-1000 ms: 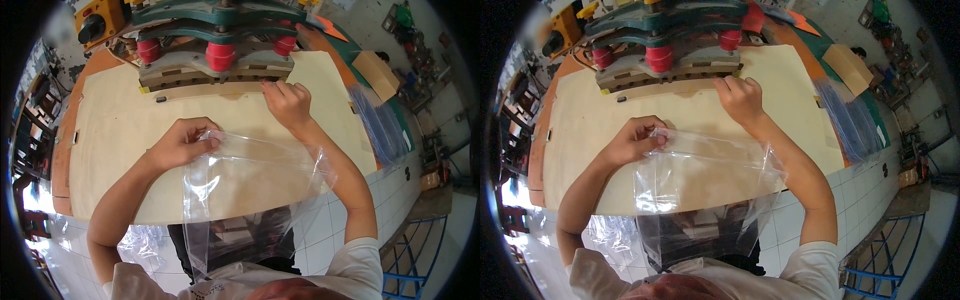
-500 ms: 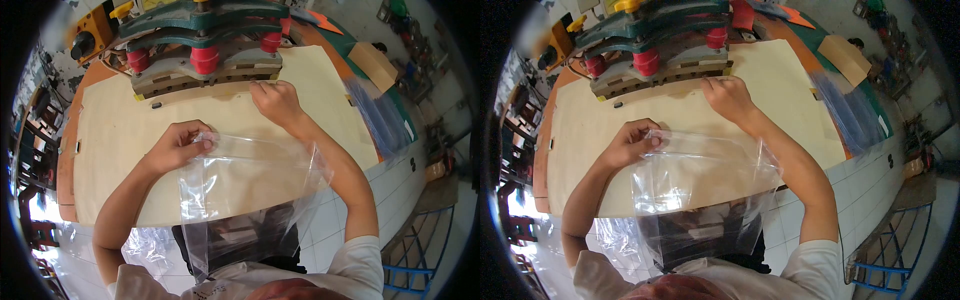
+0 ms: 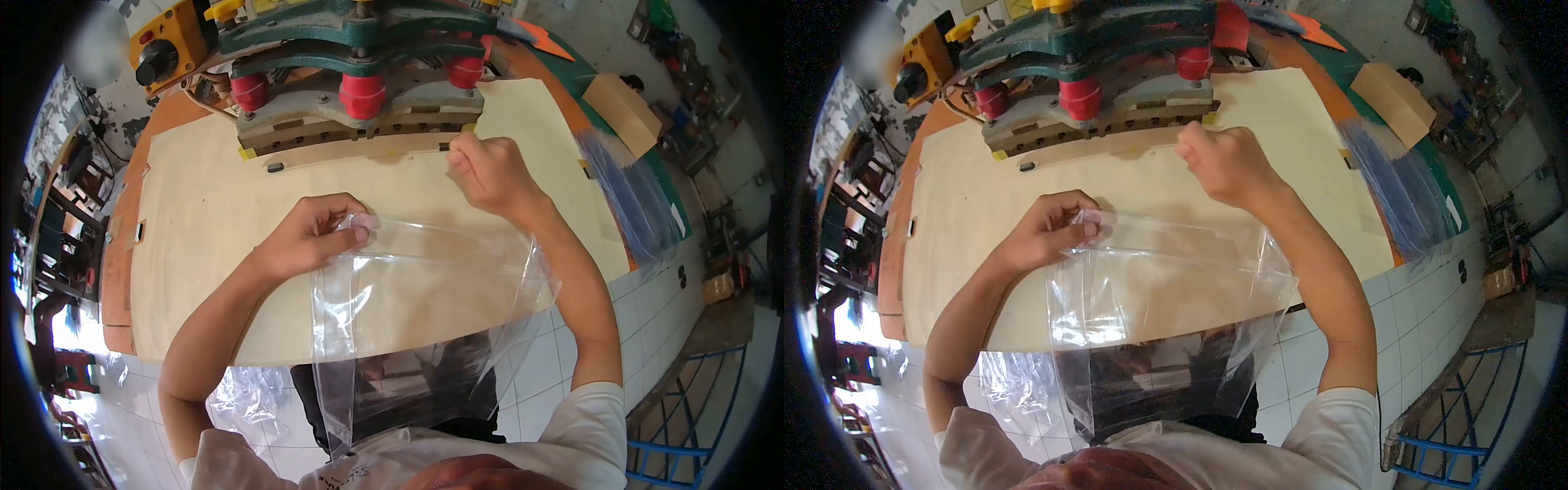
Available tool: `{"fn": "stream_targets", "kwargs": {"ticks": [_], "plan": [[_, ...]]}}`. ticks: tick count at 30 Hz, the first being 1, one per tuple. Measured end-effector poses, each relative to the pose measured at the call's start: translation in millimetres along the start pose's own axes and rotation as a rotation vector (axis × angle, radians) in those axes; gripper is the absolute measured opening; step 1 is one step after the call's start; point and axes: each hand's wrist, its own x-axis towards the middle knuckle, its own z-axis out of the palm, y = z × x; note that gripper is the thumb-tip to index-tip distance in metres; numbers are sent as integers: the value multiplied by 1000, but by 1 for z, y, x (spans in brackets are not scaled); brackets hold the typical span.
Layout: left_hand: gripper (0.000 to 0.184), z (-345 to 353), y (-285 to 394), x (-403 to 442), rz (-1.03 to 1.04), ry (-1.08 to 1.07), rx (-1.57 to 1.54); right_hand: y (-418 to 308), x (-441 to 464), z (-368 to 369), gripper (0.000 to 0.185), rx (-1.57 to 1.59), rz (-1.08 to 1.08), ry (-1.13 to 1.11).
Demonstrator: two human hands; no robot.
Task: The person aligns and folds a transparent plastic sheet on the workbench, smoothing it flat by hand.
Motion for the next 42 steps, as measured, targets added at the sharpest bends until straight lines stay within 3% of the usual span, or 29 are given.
{"fn": "stream_targets", "kwargs": {"ticks": [7,9,11,14,15,18,20,22,23,25,26,28,30,31,32,34,35,36,38,40,42], "plan": [[20,-1,-5,1,28,-6,-37,30,-5,-48,17,-160,-140,387],[20,0,-4,0,22,2,-42,36,-17,-71,20,-150,55,583],[20,0,-4,0,15,8,-47,26,-36,-89,22,110,240,703],[20,-2,-12,3,44,18,-51,-5,-94,-97,23,-163,397,889],[20,-4,-16,4,61,-1,-35,-12,-130,-93,23,-104,582,1007],[20,-4,-14,4,82,-10,-17,-49,-231,-83,25,-246,978,1040],[19,-6,-13,4,82,-15,-13,-63,-327,-59,28,-432,1150,799],[19,-7,-16,5,89,-46,-7,-96,-444,-17,28,-393,1236,618],[19,-6,-16,5,94,-51,-11,-118,-501,2,30,-347,1441,473],[20,-5,-15,5,77,-35,-12,-154,-643,43,21,-630,1386,-304],[20,-4,-14,5,82,-46,-10,-186,-674,56,16,-619,1178,-391],[19,-3,-11,4,68,-11,24,-233,-689,68,13,-453,1168,-649],[20,-2,-12,5,77,-15,-6,-251,-690,78,17,-485,1292,-976],[20,-2,-13,5,78,-12,-43,-251,-665,65,22,-118,1714,-844],[20,-1,-14,6,80,-17,-37,-253,-654,66,22,-115,1717,-836],[19,-2,-17,7,79,-10,-63,-253,-638,71,23,-472,1759,-507],[19,-3,-17,6,76,-7,-60,-243,-634,70,24,-425,1811,-523],[19,-4,-17,6,95,-15,-45,-237,-639,70,16,-421,1493,-388],[18,-4,-16,6,112,-15,-37,-210,-665,81,22,-440,1303,-159],[18,-3,-13,4,103,-12,-25,-177,-658,78,24,105,1785,354],[19,-3,-15,5,98,-15,-38,-168,-532,31,20,-48,1775,393]]}}
